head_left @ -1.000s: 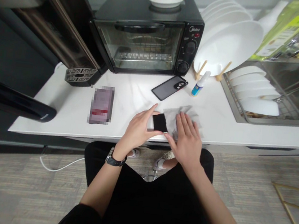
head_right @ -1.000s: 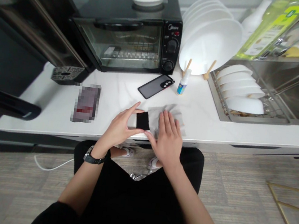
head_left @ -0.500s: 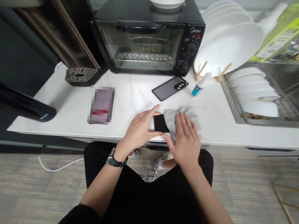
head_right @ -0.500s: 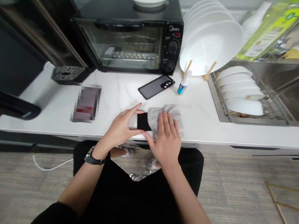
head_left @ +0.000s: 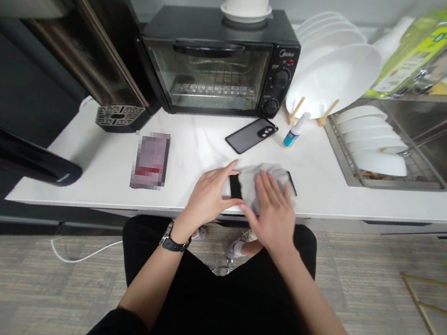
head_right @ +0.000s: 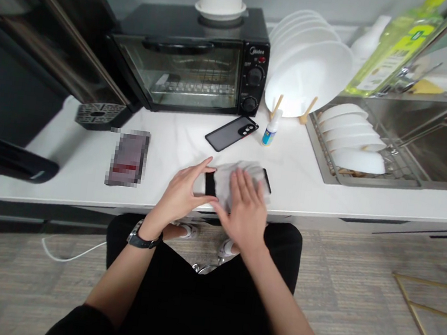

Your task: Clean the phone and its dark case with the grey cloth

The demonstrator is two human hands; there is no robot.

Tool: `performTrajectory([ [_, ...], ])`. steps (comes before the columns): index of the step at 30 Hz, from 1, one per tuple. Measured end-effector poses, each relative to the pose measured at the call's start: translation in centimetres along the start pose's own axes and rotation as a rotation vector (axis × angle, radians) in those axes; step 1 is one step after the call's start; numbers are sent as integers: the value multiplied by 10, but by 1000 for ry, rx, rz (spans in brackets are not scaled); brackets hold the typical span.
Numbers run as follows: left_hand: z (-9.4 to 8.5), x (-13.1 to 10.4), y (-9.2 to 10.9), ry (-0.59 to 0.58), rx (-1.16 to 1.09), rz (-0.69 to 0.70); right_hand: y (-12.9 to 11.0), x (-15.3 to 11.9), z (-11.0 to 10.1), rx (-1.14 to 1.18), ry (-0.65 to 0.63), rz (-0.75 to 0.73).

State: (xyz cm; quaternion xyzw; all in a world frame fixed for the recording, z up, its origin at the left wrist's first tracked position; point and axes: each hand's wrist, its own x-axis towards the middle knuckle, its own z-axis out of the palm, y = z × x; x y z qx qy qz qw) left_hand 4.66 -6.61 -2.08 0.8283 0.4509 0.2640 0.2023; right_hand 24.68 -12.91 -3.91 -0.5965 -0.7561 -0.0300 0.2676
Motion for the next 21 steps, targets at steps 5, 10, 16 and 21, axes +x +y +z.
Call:
performTrajectory([
  [5,0,-1,-3,-28,29,-14,-32,4,5,188,-159,-183],
  [10,-3,-1,3,-7,-9,2,33,0,-18,28,-50,13],
  [16,0,0,-1,-7,6,-7,-15,2,1,59,-41,-63],
  [21,-1,-1,-4,-12,-34,7,-22,13,2,173,-145,-200],
])
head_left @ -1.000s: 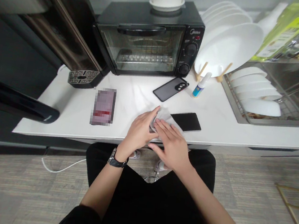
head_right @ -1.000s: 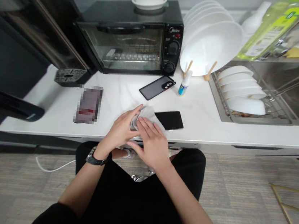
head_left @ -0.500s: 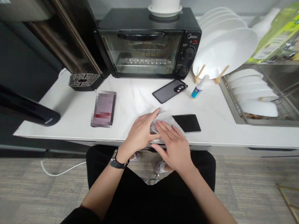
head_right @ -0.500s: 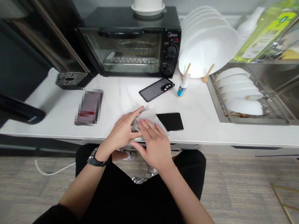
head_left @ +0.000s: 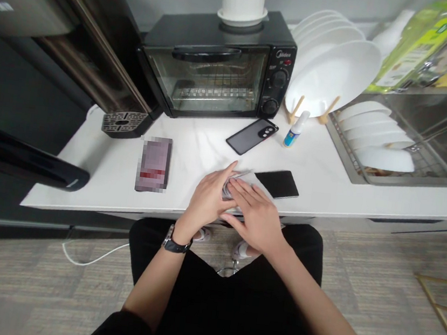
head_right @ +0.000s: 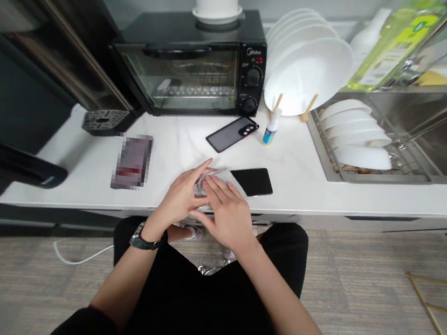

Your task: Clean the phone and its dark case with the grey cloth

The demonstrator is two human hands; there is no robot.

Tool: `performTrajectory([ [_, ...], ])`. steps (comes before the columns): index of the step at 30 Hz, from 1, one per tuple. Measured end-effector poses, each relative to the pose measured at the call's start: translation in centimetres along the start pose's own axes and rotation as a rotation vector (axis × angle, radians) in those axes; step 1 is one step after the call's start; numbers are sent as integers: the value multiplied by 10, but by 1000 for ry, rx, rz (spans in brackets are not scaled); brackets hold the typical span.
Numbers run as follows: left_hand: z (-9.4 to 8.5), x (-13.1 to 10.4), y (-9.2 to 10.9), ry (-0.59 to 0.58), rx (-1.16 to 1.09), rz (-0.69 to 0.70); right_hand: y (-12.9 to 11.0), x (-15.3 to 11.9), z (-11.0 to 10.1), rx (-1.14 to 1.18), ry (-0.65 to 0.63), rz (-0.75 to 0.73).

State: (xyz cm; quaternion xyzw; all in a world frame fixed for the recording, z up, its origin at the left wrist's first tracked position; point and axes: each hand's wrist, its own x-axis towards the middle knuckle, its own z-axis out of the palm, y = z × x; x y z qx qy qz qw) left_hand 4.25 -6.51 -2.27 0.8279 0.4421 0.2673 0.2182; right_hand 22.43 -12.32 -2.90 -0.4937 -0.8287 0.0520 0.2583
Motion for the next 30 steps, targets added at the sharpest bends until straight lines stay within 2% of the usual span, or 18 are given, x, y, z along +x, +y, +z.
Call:
performTrajectory([
  [3,-1,0,4,3,-1,-11,38,-11,-19,-103,70,143],
  [5,-1,0,6,3,-1,-5,50,-17,-23,-181,130,246],
  [8,0,0,7,8,14,-12,29,-15,-10,-183,147,215],
  [10,0,-1,6,11,37,-26,4,-9,3,-96,104,109],
  [12,0,-2,6,3,56,-27,-10,-5,8,-14,62,27],
  [13,0,-2,6,-2,59,-23,-9,-6,6,8,46,3],
  [15,-1,-3,7,-8,51,-21,8,-12,-5,-2,36,6],
  [19,-2,-2,10,7,18,-31,52,-31,-27,-149,115,194],
  [21,-1,-2,11,13,8,-18,48,-31,-21,-198,162,255],
  [23,0,-2,9,11,7,-9,26,-24,-6,-188,177,238],
  [26,-1,-2,7,4,26,-21,-9,-11,12,-46,92,89],
  [28,-2,-3,6,-1,40,-35,-10,-10,9,7,45,25],
  [30,-3,-3,8,-6,39,-43,9,-18,-4,-15,41,30],
])
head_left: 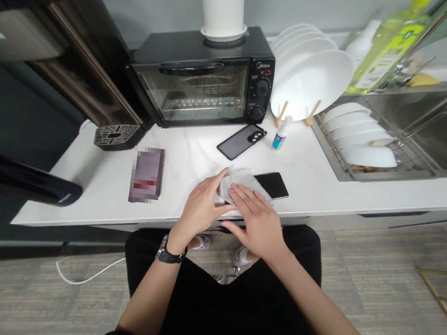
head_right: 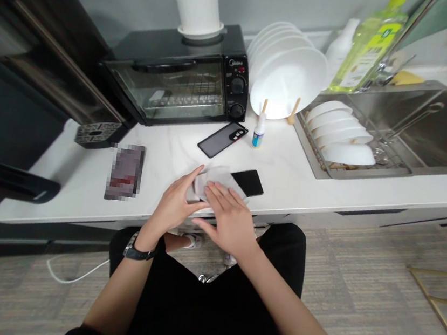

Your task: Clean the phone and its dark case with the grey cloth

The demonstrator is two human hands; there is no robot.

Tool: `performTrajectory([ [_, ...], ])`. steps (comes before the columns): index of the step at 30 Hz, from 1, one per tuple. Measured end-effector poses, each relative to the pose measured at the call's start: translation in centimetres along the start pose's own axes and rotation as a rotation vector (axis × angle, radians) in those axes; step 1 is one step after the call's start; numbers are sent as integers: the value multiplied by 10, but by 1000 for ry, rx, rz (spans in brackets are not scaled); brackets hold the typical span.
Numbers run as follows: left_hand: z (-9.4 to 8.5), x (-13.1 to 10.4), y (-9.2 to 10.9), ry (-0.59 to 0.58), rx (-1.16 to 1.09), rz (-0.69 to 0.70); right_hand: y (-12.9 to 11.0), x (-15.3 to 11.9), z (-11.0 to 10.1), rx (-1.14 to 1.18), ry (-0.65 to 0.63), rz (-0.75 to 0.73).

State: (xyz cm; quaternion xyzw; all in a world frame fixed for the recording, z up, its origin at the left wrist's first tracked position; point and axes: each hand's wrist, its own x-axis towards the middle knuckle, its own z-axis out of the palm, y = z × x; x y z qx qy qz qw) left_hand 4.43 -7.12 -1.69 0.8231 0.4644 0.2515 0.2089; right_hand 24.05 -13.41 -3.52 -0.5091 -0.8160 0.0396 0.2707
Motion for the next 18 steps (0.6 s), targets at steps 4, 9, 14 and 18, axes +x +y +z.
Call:
performTrajectory([
  [4,0,1,4,11,-19,10,46,-17,-24,-154,84,160],
  [9,3,1,2,12,-11,2,12,-7,-2,-102,75,58],
  [14,2,0,0,4,-8,-1,15,-5,-5,-55,0,-68],
  [18,-2,-1,6,-10,-15,11,73,-23,-32,-195,114,180],
])
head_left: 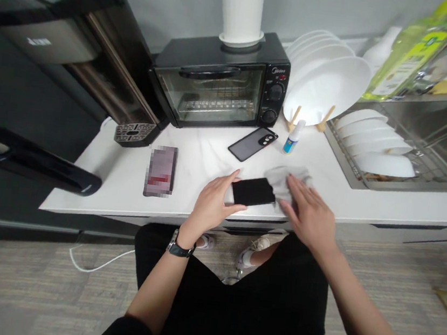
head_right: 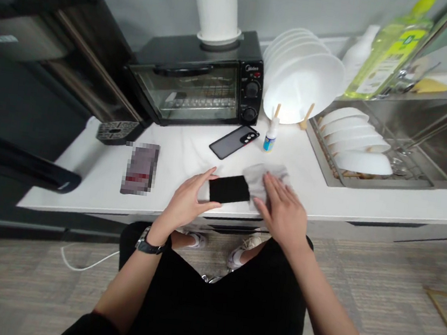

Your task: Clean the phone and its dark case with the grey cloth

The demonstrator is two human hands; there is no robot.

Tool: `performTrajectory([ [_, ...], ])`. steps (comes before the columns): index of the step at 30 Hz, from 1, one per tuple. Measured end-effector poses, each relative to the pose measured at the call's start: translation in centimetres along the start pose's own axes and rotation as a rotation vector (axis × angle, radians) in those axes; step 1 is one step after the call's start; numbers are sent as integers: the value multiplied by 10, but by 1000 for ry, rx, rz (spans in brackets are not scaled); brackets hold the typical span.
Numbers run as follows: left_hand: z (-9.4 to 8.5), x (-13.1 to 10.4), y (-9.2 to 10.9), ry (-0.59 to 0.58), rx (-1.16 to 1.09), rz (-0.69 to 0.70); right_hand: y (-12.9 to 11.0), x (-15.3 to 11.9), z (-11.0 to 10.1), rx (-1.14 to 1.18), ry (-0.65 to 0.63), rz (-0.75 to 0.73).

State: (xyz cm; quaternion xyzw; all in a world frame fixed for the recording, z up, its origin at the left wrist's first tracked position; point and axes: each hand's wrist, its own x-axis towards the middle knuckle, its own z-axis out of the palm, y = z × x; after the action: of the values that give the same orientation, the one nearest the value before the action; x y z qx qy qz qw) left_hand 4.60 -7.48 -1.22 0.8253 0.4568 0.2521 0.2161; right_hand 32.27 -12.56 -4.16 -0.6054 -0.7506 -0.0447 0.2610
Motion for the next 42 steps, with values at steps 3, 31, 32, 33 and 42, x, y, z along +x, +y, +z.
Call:
performTrajectory([
  [3,1,3,9,-44,67,-12,21,-2,-2,-43,16,73],
  [31,-44,-72,-6,404,115,-221,-107,16,14,216,-141,-281],
  [32,-41,-67,-4,391,119,-214,-110,7,7,252,-87,-274],
  [33,-38,-63,-1,377,127,-207,-110,0,1,295,-14,-255],
  [42,-17,-36,34,233,270,-233,-48,63,-5,296,107,115],
])
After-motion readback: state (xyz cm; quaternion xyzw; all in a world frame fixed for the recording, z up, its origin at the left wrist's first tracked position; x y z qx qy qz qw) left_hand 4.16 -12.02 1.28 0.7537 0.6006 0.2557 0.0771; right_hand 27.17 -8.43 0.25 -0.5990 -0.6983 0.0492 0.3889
